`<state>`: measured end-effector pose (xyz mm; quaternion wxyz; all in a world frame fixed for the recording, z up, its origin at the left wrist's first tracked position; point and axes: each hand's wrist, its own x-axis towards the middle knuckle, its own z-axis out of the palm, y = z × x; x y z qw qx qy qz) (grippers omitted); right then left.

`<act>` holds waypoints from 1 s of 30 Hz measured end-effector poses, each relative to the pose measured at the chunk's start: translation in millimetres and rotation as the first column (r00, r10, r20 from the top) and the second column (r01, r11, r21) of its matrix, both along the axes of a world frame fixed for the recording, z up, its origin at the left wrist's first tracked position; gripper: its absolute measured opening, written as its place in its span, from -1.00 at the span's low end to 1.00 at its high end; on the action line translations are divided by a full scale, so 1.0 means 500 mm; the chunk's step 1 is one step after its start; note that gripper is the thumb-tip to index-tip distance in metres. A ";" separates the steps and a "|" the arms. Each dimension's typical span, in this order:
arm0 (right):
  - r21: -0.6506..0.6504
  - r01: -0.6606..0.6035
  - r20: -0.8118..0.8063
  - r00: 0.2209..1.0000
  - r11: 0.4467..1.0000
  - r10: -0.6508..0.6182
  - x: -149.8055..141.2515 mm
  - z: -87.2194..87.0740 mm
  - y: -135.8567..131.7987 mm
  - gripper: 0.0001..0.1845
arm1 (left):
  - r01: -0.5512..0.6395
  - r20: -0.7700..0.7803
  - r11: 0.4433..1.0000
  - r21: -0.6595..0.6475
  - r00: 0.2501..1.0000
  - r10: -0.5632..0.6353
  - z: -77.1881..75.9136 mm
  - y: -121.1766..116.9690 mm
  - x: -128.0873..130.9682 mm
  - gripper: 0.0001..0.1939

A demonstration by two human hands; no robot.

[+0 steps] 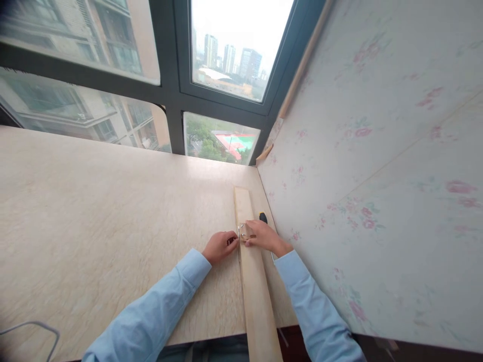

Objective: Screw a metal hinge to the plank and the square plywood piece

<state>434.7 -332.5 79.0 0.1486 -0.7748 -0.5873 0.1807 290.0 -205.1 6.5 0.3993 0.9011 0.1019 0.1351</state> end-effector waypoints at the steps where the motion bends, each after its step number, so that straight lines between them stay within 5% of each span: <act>1: 0.015 0.003 0.026 1.000 1.000 -0.003 0.000 0.003 0.000 -0.59 | -0.016 0.016 0.997 -0.080 1.000 0.018 0.001 0.002 0.001 -0.79; 3: 0.048 0.020 0.080 0.997 0.999 -0.024 -0.002 0.007 0.000 -0.43 | -0.072 0.017 0.947 -0.314 0.997 0.082 0.003 0.007 0.005 -0.84; 6: 0.074 0.018 0.175 0.984 0.997 -0.031 -0.008 0.017 0.005 -0.28 | -0.175 -0.041 0.736 -0.654 0.980 0.196 0.007 0.021 0.011 -0.81; 9: 0.028 0.010 0.307 0.951 1.000 -0.018 -0.023 0.038 0.019 -0.30 | -0.197 -0.052 0.552 -0.810 0.962 0.267 0.012 0.038 0.012 -0.72; 12: -0.051 0.018 0.396 0.918 0.999 0.003 -0.043 0.064 0.044 -0.38 | -0.185 -0.051 0.460 -0.869 0.956 0.289 0.018 0.049 0.010 -0.62; 20: -0.020 0.037 0.301 0.953 0.999 -0.029 -0.088 0.099 0.121 -0.56 | -0.145 -0.046 0.431 -0.891 0.972 0.232 0.016 0.053 0.011 -0.61; 27: 0.141 0.085 -0.120 0.990 0.986 -0.068 -0.073 0.066 0.125 -0.58 | -0.132 -0.061 0.379 -0.916 0.979 0.194 0.022 0.058 0.009 -0.57; 30: 0.198 0.167 -0.227 0.966 0.966 -0.120 -0.051 0.040 0.096 -0.60 | -0.220 -0.118 0.434 -0.874 0.961 0.249 0.023 0.065 0.007 -0.51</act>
